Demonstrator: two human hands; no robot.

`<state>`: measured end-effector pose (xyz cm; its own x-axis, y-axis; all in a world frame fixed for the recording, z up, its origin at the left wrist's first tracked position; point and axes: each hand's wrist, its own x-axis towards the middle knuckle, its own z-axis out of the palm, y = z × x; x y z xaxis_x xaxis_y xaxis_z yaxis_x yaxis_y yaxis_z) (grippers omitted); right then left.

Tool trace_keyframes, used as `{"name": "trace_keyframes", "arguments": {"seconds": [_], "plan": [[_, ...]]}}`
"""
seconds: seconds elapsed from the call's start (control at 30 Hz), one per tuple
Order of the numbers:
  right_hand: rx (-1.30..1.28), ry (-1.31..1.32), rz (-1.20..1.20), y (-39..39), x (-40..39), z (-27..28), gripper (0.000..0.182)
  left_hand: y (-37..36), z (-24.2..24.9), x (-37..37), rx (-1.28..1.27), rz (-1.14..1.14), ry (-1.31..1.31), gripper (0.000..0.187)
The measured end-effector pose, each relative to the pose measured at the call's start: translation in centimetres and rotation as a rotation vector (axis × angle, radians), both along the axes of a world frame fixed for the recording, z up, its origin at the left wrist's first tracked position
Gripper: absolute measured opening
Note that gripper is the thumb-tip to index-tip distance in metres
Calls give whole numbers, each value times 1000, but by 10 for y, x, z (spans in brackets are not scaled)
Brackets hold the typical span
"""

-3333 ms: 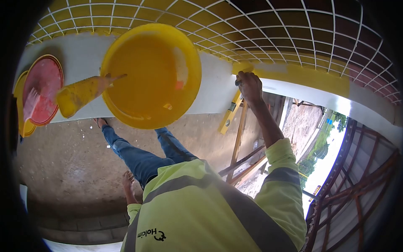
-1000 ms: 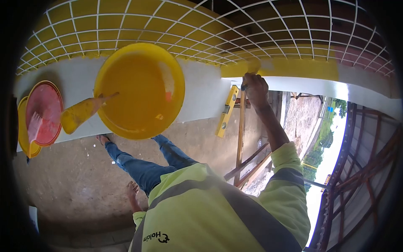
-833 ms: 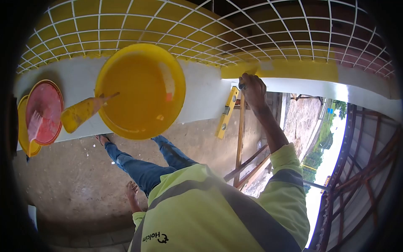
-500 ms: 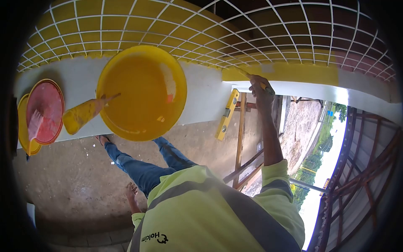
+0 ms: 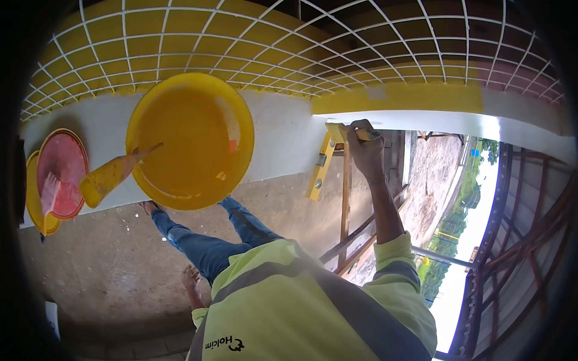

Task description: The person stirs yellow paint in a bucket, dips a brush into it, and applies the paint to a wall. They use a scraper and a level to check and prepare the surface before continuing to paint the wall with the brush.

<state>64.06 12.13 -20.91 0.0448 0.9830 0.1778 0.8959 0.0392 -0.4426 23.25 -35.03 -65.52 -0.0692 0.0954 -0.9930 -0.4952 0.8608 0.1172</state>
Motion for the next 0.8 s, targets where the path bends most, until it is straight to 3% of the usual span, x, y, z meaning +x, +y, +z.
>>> {"name": "trace_keyframes", "arguments": {"seconds": [0.13, 0.23, 0.33, 0.43, 0.63, 0.73, 0.8], "plan": [[-212, 462, -248, -6, 28, -4, 5, 7, 11, 3, -23, -12, 23, 42], [-235, 640, -249, -11, 25, -2, 8, 4, 4, 1, 4, -12, -20, 43], [-128, 243, -88, -18, 10, -5, 14, 0, -2, 1, 10, -2, -35, 42], [-24, -322, 209, -13, 2, -3, 18, 6, -2, 2, 21, 22, -12, 41], [105, -725, 476, 20, 2, 7, 17, 3, -14, -10, 93, -34, -8, 39], [142, -706, 622, 41, 10, -2, 19, -1, -15, -11, 87, -38, -27, 37], [90, -838, 644, 48, 37, -17, 19, -7, -14, -7, 117, 0, -35, 36]]}}
